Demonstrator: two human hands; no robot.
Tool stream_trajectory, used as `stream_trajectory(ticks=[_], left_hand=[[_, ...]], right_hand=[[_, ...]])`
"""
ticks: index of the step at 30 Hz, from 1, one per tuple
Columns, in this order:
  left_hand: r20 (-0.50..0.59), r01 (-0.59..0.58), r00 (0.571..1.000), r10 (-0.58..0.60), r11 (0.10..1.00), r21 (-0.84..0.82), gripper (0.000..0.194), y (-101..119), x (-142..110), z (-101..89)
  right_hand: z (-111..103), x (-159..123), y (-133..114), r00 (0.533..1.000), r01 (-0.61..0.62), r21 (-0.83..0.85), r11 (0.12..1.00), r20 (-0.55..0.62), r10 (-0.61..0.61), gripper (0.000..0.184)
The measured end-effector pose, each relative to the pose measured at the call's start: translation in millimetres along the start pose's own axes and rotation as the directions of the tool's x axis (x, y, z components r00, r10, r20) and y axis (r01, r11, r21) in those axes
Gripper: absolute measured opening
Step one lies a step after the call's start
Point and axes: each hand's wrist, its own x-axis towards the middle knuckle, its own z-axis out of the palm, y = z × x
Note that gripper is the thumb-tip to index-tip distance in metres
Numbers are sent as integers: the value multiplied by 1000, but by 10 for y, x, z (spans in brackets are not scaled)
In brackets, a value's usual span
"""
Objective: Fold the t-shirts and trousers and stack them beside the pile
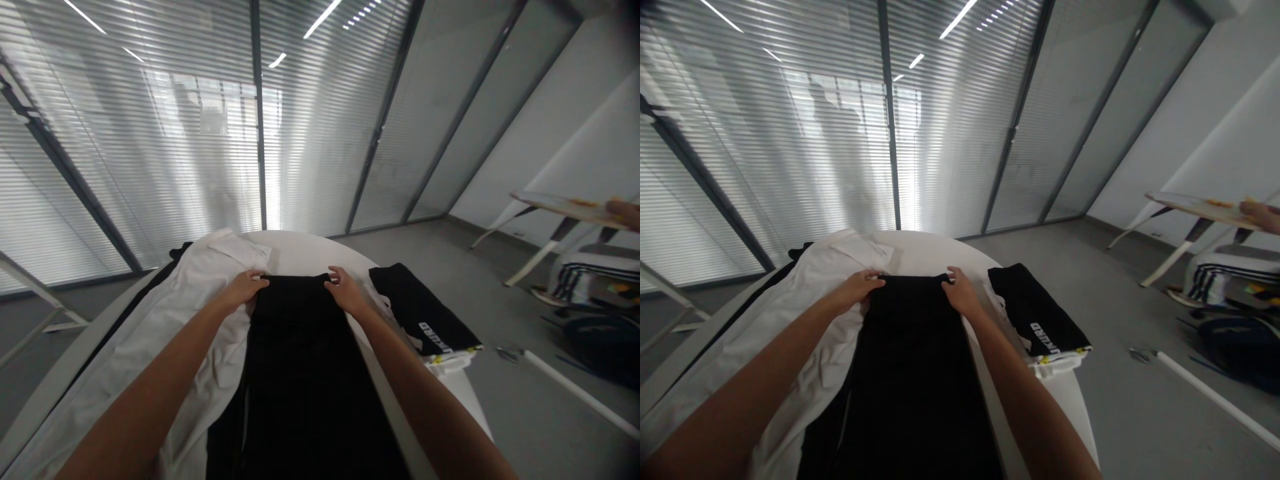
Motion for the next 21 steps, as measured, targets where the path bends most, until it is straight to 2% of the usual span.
stream_trajectory(ticks=[2, 5, 9, 12, 16, 19, 21], left_hand=[[58, 52, 997, -53, 998, 27, 38, 15, -36, -1], [161, 126, 979, -124, 992, -2, 26, 54, -75, -22], [206, 203, 959, -193, 979, -31, 31, 131, -110, -71], [218, 225, 952, -213, 974, -30, 33, 198, -149, -100], [215, 238, 952, -217, 968, -78, 46, 286, -224, -120], [255, 237, 945, -205, 966, -105, 55, 307, -250, -134], [273, 238, 942, -196, 963, -130, 58, 290, -240, -150]], right_hand=[[-7, 11, -2, 997, -73, -14, 997, 5, 73, 53], [-38, 7, -27, 991, -126, -123, 984, 21, 130, 53], [-117, -17, -107, 985, -126, -311, 942, 70, 155, 43], [-185, -32, -157, 976, -96, -367, 925, 147, 160, 33], [-243, -30, -150, 951, -92, -293, 952, 259, 171, 27], [-258, -31, -129, 924, -179, -176, 968, 308, 227, 26], [-267, -47, -141, 919, -251, -76, 965, 293, 262, 20]])
